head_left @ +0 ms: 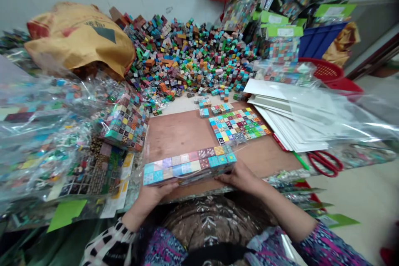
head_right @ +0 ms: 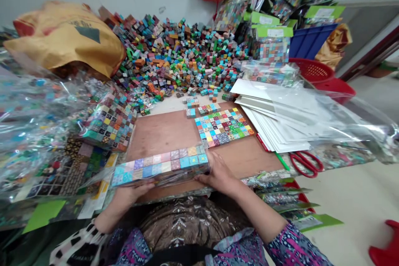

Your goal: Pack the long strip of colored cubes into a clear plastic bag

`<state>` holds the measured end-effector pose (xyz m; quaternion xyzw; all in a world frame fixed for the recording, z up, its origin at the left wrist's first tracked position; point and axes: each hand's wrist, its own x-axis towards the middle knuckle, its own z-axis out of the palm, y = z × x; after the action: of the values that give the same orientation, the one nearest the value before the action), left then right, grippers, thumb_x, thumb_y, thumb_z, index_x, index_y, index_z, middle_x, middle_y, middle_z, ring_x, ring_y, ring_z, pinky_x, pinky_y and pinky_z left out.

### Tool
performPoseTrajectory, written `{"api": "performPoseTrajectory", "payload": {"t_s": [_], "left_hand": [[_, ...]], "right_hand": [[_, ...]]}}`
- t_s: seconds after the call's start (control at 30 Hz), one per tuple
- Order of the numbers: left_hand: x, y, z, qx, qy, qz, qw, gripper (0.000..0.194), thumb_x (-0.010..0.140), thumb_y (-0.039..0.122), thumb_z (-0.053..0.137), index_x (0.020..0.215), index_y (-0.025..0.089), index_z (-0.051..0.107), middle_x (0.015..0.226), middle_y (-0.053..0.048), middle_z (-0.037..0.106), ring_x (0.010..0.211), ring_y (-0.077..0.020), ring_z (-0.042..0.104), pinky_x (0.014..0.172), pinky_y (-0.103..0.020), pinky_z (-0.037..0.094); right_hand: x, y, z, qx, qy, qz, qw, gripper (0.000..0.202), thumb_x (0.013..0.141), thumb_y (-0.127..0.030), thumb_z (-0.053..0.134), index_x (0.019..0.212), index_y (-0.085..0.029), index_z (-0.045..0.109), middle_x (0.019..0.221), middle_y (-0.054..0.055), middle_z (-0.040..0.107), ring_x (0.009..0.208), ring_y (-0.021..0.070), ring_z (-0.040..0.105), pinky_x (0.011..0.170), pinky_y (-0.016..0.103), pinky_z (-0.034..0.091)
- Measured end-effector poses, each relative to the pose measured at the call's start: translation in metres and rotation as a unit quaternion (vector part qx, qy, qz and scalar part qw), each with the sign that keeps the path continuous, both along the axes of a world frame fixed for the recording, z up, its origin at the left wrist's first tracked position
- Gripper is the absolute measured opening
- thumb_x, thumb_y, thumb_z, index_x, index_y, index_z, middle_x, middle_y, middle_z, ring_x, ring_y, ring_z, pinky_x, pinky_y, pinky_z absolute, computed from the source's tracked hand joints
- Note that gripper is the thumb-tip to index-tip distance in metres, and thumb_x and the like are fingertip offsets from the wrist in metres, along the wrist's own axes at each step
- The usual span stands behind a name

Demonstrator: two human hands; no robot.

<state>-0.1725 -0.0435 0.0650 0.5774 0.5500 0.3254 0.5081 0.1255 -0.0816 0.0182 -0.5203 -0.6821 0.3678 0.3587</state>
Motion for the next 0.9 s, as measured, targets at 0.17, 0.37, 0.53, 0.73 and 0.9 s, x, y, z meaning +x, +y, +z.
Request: {"api": "performPoseTrajectory", "payload": {"t_s": [0.17, 0.37, 0.53, 0.73, 0.9], "left_hand": [[-0.001, 0.003, 0.000, 0.022, 0.000, 0.005, 1.000, 0.032, 0.048, 0.033, 0.085, 0.074, 0.018, 0.073, 0.089, -0.011, 0.076, 0.089, -0.0292, 0.070, 0.095, -0.051, 0.050], [0.003, -0.006, 0.000, 0.030, -0.017, 0.045, 0.998, 0.029, 0.051, 0.036, 0.084, 0.071, 0.019, 0.072, 0.090, -0.009, 0.076, 0.095, -0.0288, 0.068, 0.100, -0.048, 0.047], [-0.001, -0.005, -0.007, -0.006, -0.028, 0.038, 0.999, 0.040, 0.048, 0.041, 0.086, 0.078, 0.018, 0.072, 0.086, -0.009, 0.076, 0.088, -0.0296, 0.070, 0.093, -0.050, 0.052], [-0.009, 0.001, -0.014, 0.007, 0.002, 0.042, 0.999, 0.043, 0.048, 0.048, 0.085, 0.075, 0.019, 0.071, 0.085, -0.010, 0.075, 0.092, -0.0319, 0.068, 0.095, -0.051, 0.051], [-0.007, 0.005, 0.008, 0.093, -0.080, 0.042, 0.991, 0.069, 0.045, 0.038, 0.088, 0.106, 0.020, 0.062, 0.112, -0.011, 0.069, 0.108, -0.0315, 0.062, 0.094, -0.044, 0.051]], "right_hand": [[-0.004, -0.006, 0.053, -0.050, 0.142, -0.010, 0.989, 0.066, 0.070, -0.033, 0.077, 0.127, -0.025, 0.046, 0.122, 0.008, 0.059, 0.112, 0.0288, 0.056, 0.096, 0.046, 0.048], [-0.005, 0.005, 0.089, -0.050, 0.190, -0.023, 0.980, 0.047, 0.063, -0.038, 0.080, 0.102, -0.025, 0.058, 0.102, 0.003, 0.063, 0.100, 0.0264, 0.059, 0.091, 0.042, 0.050], [-0.002, 0.007, 0.063, -0.094, 0.246, 0.018, 0.965, 0.049, 0.068, -0.037, 0.078, 0.111, -0.026, 0.058, 0.111, 0.003, 0.063, 0.103, 0.0240, 0.060, 0.090, 0.039, 0.051], [0.001, 0.002, 0.041, -0.080, 0.216, 0.022, 0.973, 0.055, 0.076, -0.034, 0.075, 0.125, -0.028, 0.053, 0.120, 0.003, 0.062, 0.109, 0.0236, 0.058, 0.095, 0.039, 0.048], [0.004, 0.002, 0.024, -0.045, 0.136, 0.025, 0.989, 0.052, 0.077, -0.036, 0.073, 0.124, -0.024, 0.054, 0.121, 0.005, 0.062, 0.111, 0.0253, 0.057, 0.098, 0.044, 0.045]]}}
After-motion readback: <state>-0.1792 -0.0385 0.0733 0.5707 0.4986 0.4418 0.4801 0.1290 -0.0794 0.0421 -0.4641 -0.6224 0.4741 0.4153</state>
